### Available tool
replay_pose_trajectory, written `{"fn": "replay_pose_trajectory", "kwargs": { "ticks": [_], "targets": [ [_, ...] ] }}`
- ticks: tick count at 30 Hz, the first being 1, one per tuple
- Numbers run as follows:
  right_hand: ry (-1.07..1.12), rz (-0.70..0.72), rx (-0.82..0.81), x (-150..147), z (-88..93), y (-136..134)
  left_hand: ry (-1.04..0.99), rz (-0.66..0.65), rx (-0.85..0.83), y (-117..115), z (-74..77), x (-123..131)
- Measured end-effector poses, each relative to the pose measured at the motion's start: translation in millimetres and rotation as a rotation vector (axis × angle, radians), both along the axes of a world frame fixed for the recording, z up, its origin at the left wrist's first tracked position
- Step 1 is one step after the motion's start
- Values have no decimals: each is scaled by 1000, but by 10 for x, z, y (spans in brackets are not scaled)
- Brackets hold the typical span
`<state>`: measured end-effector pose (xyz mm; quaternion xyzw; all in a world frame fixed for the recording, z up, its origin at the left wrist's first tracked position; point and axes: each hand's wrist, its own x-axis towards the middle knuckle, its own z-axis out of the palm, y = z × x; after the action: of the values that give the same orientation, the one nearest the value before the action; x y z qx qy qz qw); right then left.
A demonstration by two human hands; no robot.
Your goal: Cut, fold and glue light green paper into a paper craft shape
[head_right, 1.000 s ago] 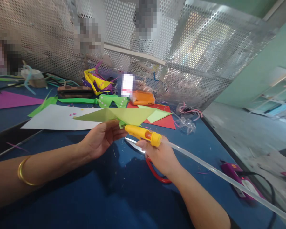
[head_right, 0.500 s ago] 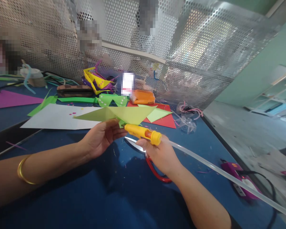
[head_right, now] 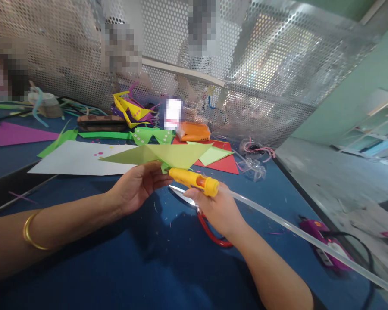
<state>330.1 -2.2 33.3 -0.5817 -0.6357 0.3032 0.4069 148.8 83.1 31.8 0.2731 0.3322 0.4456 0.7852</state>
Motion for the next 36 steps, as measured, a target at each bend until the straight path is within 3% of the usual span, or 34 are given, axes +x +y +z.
{"fn": "replay_pose_trajectory", "kwargs": {
  "ticks": [25, 36],
  "targets": [
    [-100, -76, 43, -32, 49, -29, -23, 27, -3, 3, -9, -12],
    [-106, -45, 87, -62, 72, -27, -9, 66, -11, -10, 24, -13]
  ]
}}
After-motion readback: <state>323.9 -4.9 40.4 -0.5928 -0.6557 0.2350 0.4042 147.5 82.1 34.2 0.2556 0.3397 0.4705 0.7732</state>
